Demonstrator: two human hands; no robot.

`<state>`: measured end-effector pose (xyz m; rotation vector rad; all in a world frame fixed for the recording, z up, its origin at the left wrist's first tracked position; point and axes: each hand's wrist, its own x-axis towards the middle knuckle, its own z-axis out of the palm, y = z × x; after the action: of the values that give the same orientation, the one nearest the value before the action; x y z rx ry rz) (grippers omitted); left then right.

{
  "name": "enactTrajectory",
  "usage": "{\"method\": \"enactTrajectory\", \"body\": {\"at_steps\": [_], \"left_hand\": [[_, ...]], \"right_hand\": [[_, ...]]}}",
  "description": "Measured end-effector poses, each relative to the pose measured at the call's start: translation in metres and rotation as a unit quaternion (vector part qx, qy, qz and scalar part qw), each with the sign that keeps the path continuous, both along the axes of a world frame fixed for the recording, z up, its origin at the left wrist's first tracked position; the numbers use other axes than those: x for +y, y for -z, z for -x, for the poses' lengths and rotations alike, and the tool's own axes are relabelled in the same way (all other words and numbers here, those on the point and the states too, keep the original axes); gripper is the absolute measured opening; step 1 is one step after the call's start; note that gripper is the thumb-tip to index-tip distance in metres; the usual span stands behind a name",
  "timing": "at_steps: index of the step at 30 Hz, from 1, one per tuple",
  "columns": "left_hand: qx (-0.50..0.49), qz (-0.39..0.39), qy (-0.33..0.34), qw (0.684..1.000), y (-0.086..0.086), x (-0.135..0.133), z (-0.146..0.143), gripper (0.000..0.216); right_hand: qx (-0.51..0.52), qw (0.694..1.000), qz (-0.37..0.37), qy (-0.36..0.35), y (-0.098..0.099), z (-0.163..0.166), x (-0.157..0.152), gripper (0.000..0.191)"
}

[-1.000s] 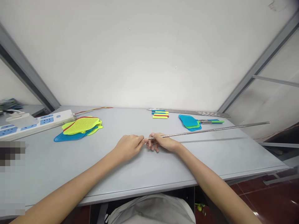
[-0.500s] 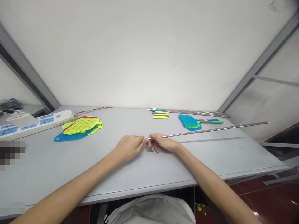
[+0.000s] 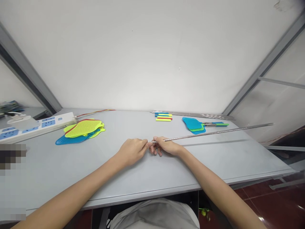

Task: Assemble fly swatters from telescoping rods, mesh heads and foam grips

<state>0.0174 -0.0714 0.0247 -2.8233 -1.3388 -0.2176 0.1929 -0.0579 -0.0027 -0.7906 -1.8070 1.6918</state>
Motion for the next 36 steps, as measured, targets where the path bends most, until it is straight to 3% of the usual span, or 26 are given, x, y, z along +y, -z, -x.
{"method": "enactTrajectory", "body": {"at_steps": [8, 27, 36], "left_hand": [[-0.006, 0.017, -0.014, 1.0, -0.0029, -0.0023, -0.0031, 0.045], [0.007, -0.033, -0.004, 0.999, 0.0039, -0.0034, -0.0066, 0.05], [-0.033, 0.006, -0.024, 0.999, 0.0042, -0.0018, -0.0069, 0.054]], "right_hand": [[-0.016, 1.0, 0.0, 0.004, -0.0005, 0.0013, -0.0012, 0.05], [-0.055, 0.998, -0.023, 0.011, 0.0007, 0.0022, -0.0009, 0.056], [-0.064, 0.998, -0.017, 0.018, -0.0003, 0.0038, -0.0016, 0.057]]}}
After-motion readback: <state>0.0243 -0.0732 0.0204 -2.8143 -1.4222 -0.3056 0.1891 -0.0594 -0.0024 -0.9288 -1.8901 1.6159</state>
